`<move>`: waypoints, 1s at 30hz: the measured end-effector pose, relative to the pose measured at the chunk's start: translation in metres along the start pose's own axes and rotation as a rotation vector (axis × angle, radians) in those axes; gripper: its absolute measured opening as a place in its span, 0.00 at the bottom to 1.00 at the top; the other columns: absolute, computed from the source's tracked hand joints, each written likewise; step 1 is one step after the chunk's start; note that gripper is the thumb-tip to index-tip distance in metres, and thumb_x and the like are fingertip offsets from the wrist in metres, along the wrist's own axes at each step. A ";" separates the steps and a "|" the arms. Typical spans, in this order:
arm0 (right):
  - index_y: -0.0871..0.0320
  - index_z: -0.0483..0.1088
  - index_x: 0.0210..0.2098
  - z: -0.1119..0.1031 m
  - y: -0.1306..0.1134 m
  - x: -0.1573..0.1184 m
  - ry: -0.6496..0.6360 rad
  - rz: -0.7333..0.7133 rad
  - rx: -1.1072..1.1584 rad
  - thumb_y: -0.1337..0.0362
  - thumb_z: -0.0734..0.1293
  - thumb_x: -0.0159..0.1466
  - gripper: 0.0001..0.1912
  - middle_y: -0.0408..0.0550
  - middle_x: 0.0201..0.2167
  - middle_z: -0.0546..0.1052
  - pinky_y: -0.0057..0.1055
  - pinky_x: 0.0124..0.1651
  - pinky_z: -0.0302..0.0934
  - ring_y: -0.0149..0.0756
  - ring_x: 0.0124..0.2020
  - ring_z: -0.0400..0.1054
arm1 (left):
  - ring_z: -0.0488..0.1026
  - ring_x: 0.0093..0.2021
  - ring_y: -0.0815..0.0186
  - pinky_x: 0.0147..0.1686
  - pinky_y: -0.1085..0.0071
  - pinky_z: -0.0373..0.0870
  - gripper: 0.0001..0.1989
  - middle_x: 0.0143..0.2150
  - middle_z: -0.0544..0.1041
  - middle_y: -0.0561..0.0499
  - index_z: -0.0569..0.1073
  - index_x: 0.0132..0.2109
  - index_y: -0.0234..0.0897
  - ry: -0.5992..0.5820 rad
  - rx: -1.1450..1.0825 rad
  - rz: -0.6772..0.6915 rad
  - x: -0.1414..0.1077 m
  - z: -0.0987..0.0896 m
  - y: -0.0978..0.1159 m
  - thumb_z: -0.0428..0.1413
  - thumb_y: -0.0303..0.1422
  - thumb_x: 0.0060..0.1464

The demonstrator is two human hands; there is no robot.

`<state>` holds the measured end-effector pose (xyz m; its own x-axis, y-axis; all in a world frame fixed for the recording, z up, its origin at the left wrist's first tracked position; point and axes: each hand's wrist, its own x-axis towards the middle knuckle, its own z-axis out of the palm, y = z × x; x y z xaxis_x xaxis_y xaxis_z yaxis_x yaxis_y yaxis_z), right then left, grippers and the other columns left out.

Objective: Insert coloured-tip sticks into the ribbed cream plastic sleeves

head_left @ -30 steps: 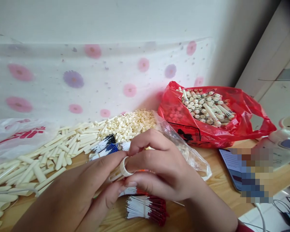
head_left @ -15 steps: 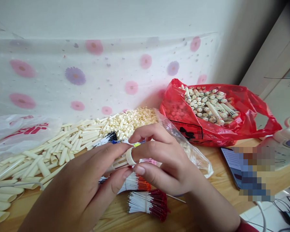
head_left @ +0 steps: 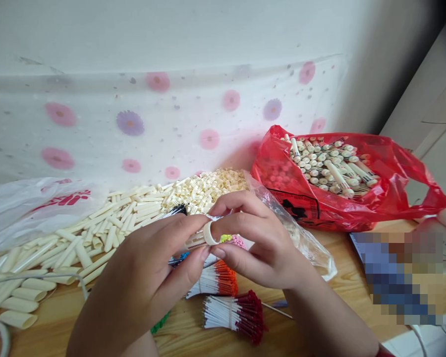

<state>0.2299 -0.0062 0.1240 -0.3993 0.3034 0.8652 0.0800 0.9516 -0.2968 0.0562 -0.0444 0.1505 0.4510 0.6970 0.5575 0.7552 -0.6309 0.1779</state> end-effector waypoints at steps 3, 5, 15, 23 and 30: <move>0.61 0.67 0.35 0.000 0.000 0.000 0.003 0.004 -0.005 0.67 0.63 0.58 0.06 0.49 0.38 0.66 0.31 0.47 0.58 0.30 0.41 0.63 | 0.70 0.31 0.71 0.30 0.78 0.66 0.10 0.33 0.73 0.55 0.66 0.42 0.41 0.049 0.016 0.022 0.000 0.002 -0.002 0.48 0.31 0.52; 0.60 0.67 0.34 0.000 0.000 0.001 0.002 0.003 -0.020 0.67 0.63 0.58 0.05 0.48 0.38 0.66 0.31 0.47 0.58 0.30 0.41 0.63 | 0.69 0.30 0.71 0.30 0.79 0.65 0.09 0.32 0.73 0.55 0.67 0.41 0.41 0.061 0.013 0.044 0.002 0.002 -0.003 0.49 0.30 0.50; 0.58 0.65 0.33 -0.004 0.006 0.001 -0.007 0.046 0.000 0.66 0.63 0.58 0.03 0.48 0.40 0.65 0.33 0.47 0.58 0.32 0.42 0.62 | 0.70 0.35 0.72 0.35 0.79 0.67 0.15 0.38 0.73 0.55 0.67 0.47 0.43 0.019 -0.090 -0.014 0.006 0.011 -0.011 0.50 0.28 0.51; 0.59 0.66 0.34 -0.007 0.003 0.000 -0.015 0.058 0.056 0.68 0.63 0.58 0.03 0.47 0.40 0.64 0.32 0.48 0.58 0.32 0.44 0.61 | 0.72 0.33 0.71 0.34 0.77 0.68 0.15 0.38 0.75 0.55 0.65 0.48 0.44 0.127 -0.001 0.034 0.003 0.011 -0.002 0.49 0.29 0.52; 0.57 0.66 0.36 -0.016 0.005 -0.010 0.116 0.055 0.019 0.68 0.61 0.59 0.05 0.47 0.38 0.66 0.34 0.45 0.59 0.33 0.42 0.62 | 0.67 0.28 0.70 0.26 0.73 0.65 0.11 0.31 0.71 0.56 0.68 0.42 0.45 0.398 -0.049 -0.191 -0.013 0.000 0.004 0.51 0.32 0.49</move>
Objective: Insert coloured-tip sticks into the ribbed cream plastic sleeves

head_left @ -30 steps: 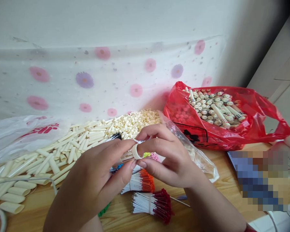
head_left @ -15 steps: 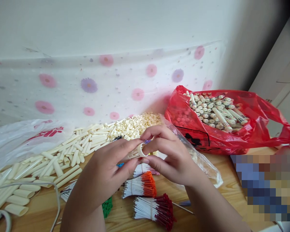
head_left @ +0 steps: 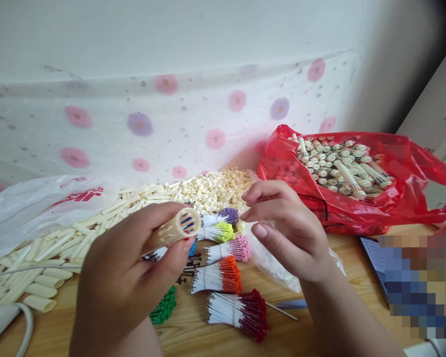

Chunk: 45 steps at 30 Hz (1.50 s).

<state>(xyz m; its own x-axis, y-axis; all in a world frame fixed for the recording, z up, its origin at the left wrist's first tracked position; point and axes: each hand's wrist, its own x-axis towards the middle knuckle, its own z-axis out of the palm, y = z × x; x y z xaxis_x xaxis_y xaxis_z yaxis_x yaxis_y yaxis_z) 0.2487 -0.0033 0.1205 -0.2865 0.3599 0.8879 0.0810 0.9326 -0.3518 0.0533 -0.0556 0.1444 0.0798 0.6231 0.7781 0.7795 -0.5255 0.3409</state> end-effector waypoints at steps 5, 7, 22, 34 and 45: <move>0.59 0.67 0.32 0.027 0.039 -0.046 -0.647 0.153 -0.273 0.66 0.57 0.61 0.08 0.45 0.29 0.70 0.28 0.35 0.57 0.30 0.32 0.64 | 0.58 0.19 0.74 0.18 0.77 0.57 0.08 0.18 0.61 0.59 0.61 0.24 0.39 -0.046 0.019 -0.022 0.004 0.014 -0.008 0.52 0.32 0.48; 0.60 0.67 0.26 0.036 0.048 -0.068 -0.747 0.192 -0.348 0.65 0.61 0.58 0.07 0.45 0.26 0.70 0.28 0.31 0.54 0.31 0.28 0.63 | 0.56 0.17 0.74 0.17 0.76 0.52 0.10 0.15 0.59 0.59 0.60 0.23 0.38 -0.300 0.249 -0.073 -0.001 0.030 -0.022 0.52 0.35 0.47; 0.58 0.66 0.29 0.038 0.037 -0.092 -0.942 0.344 -0.443 0.67 0.57 0.60 0.07 0.44 0.26 0.72 0.26 0.29 0.48 0.30 0.27 0.63 | 0.70 0.31 0.63 0.25 0.74 0.53 0.10 0.30 0.73 0.53 0.66 0.31 0.40 -1.025 0.247 -0.139 -0.066 0.082 -0.082 0.49 0.41 0.50; 0.59 0.66 0.27 0.020 0.040 -0.084 -1.005 0.397 -0.306 0.71 0.58 0.57 0.07 0.42 0.25 0.71 0.23 0.29 0.49 0.27 0.26 0.62 | 0.69 0.30 0.64 0.24 0.75 0.52 0.13 0.31 0.73 0.52 0.68 0.32 0.39 -1.083 0.138 -0.308 -0.068 0.087 -0.091 0.52 0.44 0.45; 0.57 0.68 0.38 0.023 0.033 -0.084 -1.053 0.453 -0.181 0.71 0.56 0.59 0.12 0.46 0.31 0.73 0.24 0.32 0.53 0.31 0.31 0.64 | 0.69 0.29 0.64 0.24 0.75 0.50 0.12 0.30 0.73 0.53 0.68 0.33 0.40 -1.063 0.164 -0.260 -0.071 0.087 -0.091 0.53 0.43 0.46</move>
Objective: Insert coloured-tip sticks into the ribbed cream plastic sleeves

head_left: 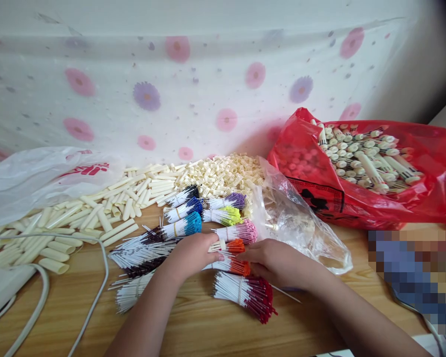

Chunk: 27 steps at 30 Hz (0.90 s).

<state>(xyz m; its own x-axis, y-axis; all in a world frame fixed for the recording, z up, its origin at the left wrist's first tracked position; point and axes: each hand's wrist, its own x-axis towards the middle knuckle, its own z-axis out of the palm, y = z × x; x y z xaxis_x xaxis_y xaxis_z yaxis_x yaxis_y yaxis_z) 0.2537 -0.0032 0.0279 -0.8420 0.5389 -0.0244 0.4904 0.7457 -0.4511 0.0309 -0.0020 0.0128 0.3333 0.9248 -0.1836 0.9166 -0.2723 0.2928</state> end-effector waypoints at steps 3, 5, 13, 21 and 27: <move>0.58 0.69 0.36 -0.007 0.007 -0.005 0.007 -0.013 0.028 0.72 0.56 0.59 0.12 0.47 0.32 0.73 0.25 0.34 0.55 0.32 0.32 0.65 | 0.70 0.30 0.62 0.23 0.74 0.51 0.12 0.31 0.74 0.52 0.68 0.34 0.40 0.032 0.071 0.020 -0.003 0.000 0.001 0.52 0.44 0.48; 0.57 0.69 0.37 -0.013 0.014 -0.008 0.029 -0.024 0.035 0.73 0.55 0.60 0.13 0.47 0.34 0.73 0.26 0.35 0.56 0.32 0.34 0.66 | 0.70 0.31 0.62 0.24 0.73 0.53 0.12 0.32 0.74 0.52 0.69 0.34 0.40 0.055 0.113 0.041 -0.004 -0.001 0.003 0.51 0.43 0.49; 0.58 0.68 0.37 -0.022 0.025 -0.005 0.233 0.002 -0.075 0.72 0.55 0.62 0.12 0.49 0.34 0.71 0.27 0.37 0.58 0.32 0.35 0.65 | 0.71 0.40 0.59 0.39 0.67 0.61 0.13 0.42 0.76 0.52 0.69 0.45 0.43 0.200 0.067 0.205 -0.008 -0.004 0.013 0.50 0.33 0.51; 0.59 0.67 0.35 -0.037 0.000 0.017 0.276 -0.172 -0.130 0.74 0.56 0.60 0.10 0.49 0.35 0.70 0.29 0.39 0.58 0.33 0.37 0.63 | 0.71 0.35 0.64 0.36 0.71 0.64 0.10 0.35 0.77 0.51 0.73 0.38 0.38 0.302 -0.374 0.197 -0.009 0.003 0.024 0.53 0.33 0.47; 0.59 0.65 0.39 -0.052 -0.016 0.048 0.375 -0.370 -0.020 0.73 0.57 0.60 0.10 0.48 0.33 0.72 0.30 0.39 0.59 0.32 0.36 0.64 | 0.63 0.24 0.72 0.25 0.76 0.60 0.08 0.23 0.68 0.55 0.68 0.28 0.33 0.462 -0.841 0.073 -0.007 0.002 0.019 0.52 0.35 0.47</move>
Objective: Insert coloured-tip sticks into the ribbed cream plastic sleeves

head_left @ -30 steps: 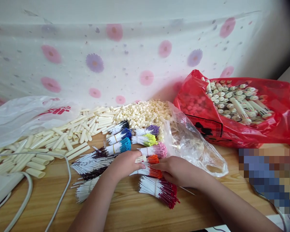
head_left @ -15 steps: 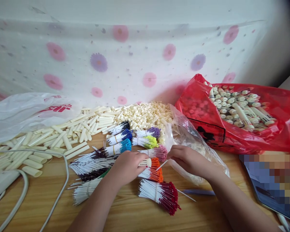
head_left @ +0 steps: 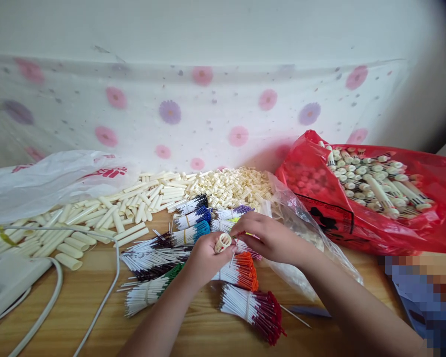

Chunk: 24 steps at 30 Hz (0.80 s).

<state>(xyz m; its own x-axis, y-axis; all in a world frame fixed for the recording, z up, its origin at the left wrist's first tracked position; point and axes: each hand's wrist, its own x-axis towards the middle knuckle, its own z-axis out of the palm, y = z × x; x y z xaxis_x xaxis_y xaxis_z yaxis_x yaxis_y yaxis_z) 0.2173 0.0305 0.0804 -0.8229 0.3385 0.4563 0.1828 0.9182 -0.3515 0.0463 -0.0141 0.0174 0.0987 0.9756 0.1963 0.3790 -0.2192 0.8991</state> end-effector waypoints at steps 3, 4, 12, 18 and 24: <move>0.58 0.62 0.42 0.011 0.004 0.013 0.150 0.017 0.186 0.72 0.60 0.58 0.12 0.47 0.33 0.71 0.30 0.37 0.61 0.30 0.34 0.64 | 0.57 0.19 0.75 0.20 0.78 0.56 0.09 0.18 0.62 0.58 0.67 0.28 0.33 0.065 -0.215 -0.061 0.002 -0.004 0.001 0.54 0.36 0.45; 0.58 0.61 0.42 0.015 0.006 0.017 0.202 0.031 0.254 0.72 0.61 0.57 0.13 0.46 0.32 0.71 0.29 0.36 0.61 0.29 0.32 0.65 | 0.56 0.17 0.75 0.19 0.78 0.54 0.10 0.16 0.60 0.59 0.67 0.28 0.33 0.084 -0.288 -0.078 0.002 -0.005 0.000 0.54 0.37 0.44; 0.57 0.60 0.39 0.037 0.020 0.021 0.379 0.082 0.487 0.72 0.61 0.57 0.11 0.43 0.30 0.67 0.27 0.32 0.60 0.27 0.31 0.63 | 0.56 0.17 0.76 0.18 0.79 0.54 0.12 0.17 0.61 0.59 0.68 0.32 0.33 0.148 -0.257 -0.095 0.007 -0.026 -0.002 0.55 0.38 0.44; 0.56 0.60 0.39 0.028 0.020 0.013 0.436 0.094 0.528 0.71 0.60 0.59 0.09 0.42 0.29 0.65 0.27 0.31 0.59 0.26 0.30 0.62 | 0.66 0.26 0.68 0.27 0.74 0.60 0.09 0.25 0.70 0.53 0.69 0.29 0.36 -0.064 0.367 -0.144 -0.024 -0.063 0.012 0.52 0.38 0.46; 0.55 0.62 0.39 0.004 0.014 0.007 0.494 0.007 0.372 0.74 0.60 0.57 0.12 0.42 0.29 0.66 0.27 0.32 0.59 0.27 0.30 0.62 | 0.72 0.36 0.55 0.34 0.64 0.63 0.12 0.35 0.76 0.46 0.72 0.36 0.38 -0.524 1.031 -0.337 -0.065 -0.031 0.015 0.46 0.25 0.47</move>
<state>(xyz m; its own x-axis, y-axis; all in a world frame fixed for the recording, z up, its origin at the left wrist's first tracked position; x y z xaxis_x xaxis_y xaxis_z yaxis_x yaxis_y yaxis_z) 0.2119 0.0444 0.0755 -0.4594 0.4814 0.7465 -0.0858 0.8124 -0.5767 0.0171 -0.0804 0.0297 0.1245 0.9142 -0.3857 0.9911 -0.0959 0.0926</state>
